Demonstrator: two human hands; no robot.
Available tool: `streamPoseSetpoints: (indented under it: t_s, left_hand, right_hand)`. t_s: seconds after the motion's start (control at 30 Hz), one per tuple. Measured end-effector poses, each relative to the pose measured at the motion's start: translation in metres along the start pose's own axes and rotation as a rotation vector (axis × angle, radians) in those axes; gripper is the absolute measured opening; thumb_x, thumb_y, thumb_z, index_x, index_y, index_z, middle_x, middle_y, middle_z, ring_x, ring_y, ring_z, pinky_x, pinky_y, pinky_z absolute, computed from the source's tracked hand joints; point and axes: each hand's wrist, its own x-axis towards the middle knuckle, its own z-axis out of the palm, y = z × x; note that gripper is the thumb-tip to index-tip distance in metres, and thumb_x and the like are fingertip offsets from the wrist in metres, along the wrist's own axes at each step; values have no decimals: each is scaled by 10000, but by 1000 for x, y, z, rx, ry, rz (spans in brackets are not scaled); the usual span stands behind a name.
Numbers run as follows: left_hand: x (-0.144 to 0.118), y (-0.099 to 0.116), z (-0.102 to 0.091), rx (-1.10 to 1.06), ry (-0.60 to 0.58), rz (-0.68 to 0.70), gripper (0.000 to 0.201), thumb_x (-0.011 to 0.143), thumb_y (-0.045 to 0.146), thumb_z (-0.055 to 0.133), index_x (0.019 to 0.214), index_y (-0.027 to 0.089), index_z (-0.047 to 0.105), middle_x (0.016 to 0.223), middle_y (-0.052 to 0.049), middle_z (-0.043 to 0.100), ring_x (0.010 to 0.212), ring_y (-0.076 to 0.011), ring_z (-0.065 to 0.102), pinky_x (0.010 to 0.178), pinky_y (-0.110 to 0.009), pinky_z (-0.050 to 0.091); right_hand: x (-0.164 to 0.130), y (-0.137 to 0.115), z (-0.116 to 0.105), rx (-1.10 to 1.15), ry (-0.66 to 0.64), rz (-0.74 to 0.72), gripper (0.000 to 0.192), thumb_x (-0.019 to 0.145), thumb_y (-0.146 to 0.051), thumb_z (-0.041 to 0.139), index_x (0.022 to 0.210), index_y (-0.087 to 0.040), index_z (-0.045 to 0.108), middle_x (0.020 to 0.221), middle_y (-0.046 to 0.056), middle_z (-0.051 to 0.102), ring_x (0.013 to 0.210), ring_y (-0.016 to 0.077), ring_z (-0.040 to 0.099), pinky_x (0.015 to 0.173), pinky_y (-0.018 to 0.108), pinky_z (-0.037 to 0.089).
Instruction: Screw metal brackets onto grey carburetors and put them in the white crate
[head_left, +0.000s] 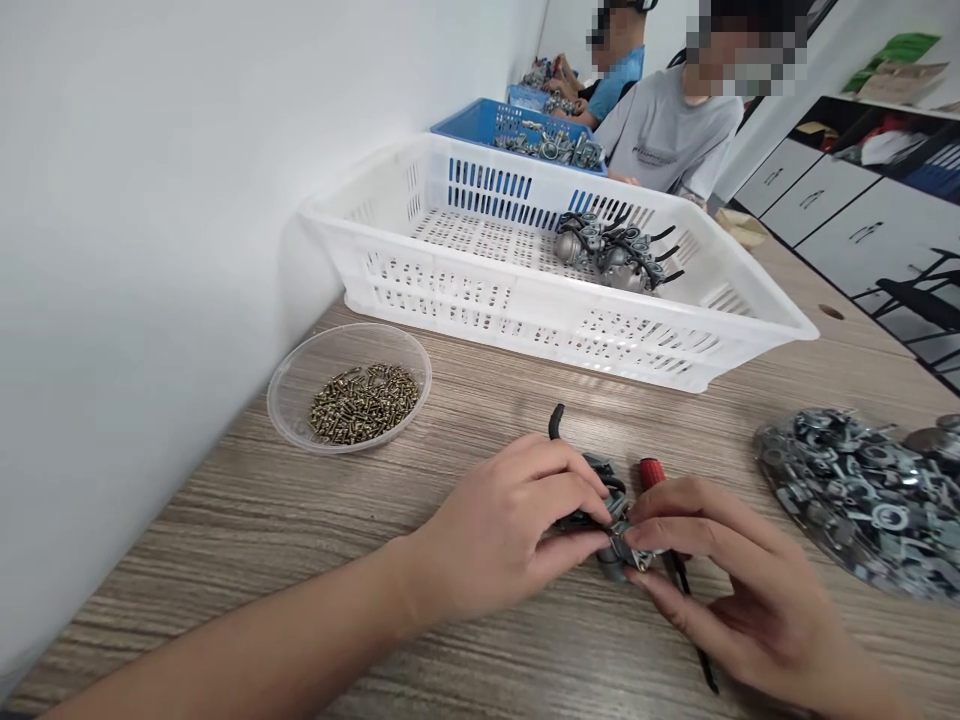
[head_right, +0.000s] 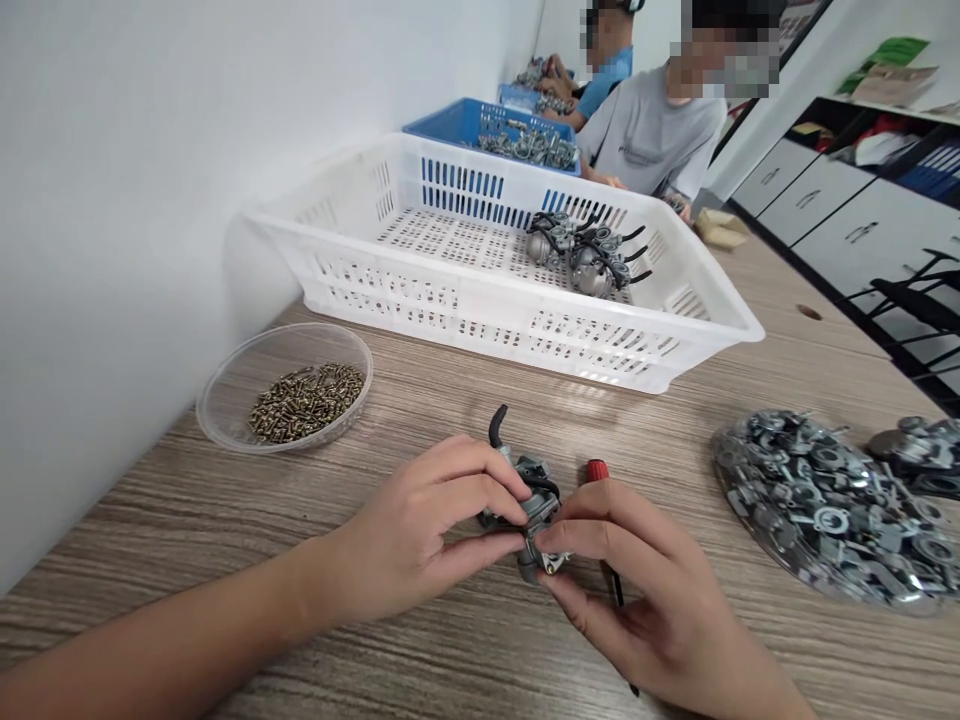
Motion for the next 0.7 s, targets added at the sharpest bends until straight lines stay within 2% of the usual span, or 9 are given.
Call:
streamPoseSetpoints:
  t_s: [0.23, 0.33, 0.5, 0.6, 0.7]
  left_hand:
    - [2, 1, -3, -9, -30, 49, 133, 1014, 181, 864, 1142, 179, 829, 1209, -86, 826, 1142, -241, 761, 1074, -402, 579]
    - [3, 1, -3, -42, -7, 91, 106, 1020, 186, 872, 1121, 180, 841, 1192, -74, 852, 1121, -222, 779, 1081, -402, 558]
    - [5, -3, 1, -28, 18, 85, 77, 1033, 215, 877, 1109, 214, 866, 1154, -46, 877, 1077, -216, 765, 1028, -408, 556]
    - [6, -5, 2, 1, 21, 85, 64, 1039, 246, 878, 1103, 240, 880, 1134, -37, 882, 1055, -217, 755, 1007, -418, 552]
    - [9, -6, 0, 18, 2, 101, 64, 1043, 264, 877, 1106, 256, 887, 1132, -39, 889, 1058, -224, 753, 1016, -434, 553]
  right_hand:
    - [-2, 3, 1, 60, -10, -7, 260, 1066, -154, 786, 1295, -276, 768, 1121, 90, 729, 1006, 244, 763, 931, 405, 699]
    - [-2, 6, 3, 75, 9, -27, 237, 1065, -181, 817, 1280, -274, 779, 1120, 76, 729, 999, 235, 755, 990, 431, 665]
    - [1, 7, 8, 150, 7, -5, 231, 1064, -205, 842, 1273, -279, 779, 1115, 56, 743, 978, 208, 740, 844, 351, 626]
    - [1, 7, 7, 165, 33, 6, 224, 1064, -234, 846, 1253, -271, 732, 1099, 37, 751, 965, 190, 725, 831, 322, 591]
    - [0, 12, -2, 117, 34, 65, 400, 1024, -401, 886, 1308, -253, 647, 1136, 56, 746, 969, 211, 711, 800, 327, 565]
